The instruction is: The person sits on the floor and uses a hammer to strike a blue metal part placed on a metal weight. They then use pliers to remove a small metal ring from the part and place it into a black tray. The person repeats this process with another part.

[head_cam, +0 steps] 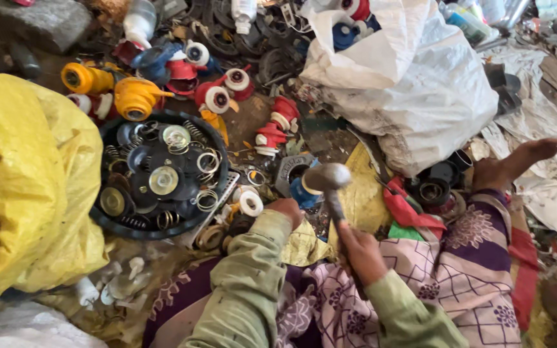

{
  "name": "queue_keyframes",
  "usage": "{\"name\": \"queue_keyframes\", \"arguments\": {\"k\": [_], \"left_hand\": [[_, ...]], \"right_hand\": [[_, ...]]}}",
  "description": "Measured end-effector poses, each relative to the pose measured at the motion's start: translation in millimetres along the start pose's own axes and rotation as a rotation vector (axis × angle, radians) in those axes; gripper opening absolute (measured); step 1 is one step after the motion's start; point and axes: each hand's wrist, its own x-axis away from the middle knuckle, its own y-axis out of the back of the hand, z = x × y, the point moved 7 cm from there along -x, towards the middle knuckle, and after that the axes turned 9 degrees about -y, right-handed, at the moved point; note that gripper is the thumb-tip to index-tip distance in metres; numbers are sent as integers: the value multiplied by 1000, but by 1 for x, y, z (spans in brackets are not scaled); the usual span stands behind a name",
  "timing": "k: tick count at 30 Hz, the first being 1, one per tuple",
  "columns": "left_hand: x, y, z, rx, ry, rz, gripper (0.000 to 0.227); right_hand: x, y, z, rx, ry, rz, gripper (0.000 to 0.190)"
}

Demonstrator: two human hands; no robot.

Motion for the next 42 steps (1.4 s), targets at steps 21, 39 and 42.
{"name": "queue_keyframes", "arguments": {"k": [21, 39, 42], "left_hand": [[-27, 31, 12, 614, -338, -1025, 85], [-23, 31, 13, 1042, -244, -646, 101], [-21, 46, 4, 1014, -409, -713, 103]], "right_hand": [[-30, 32, 7, 321, 300, -269, 61], [85, 139, 127, -432, 875, -66, 60], [48, 131, 117, -418, 840, -115, 59]]}}
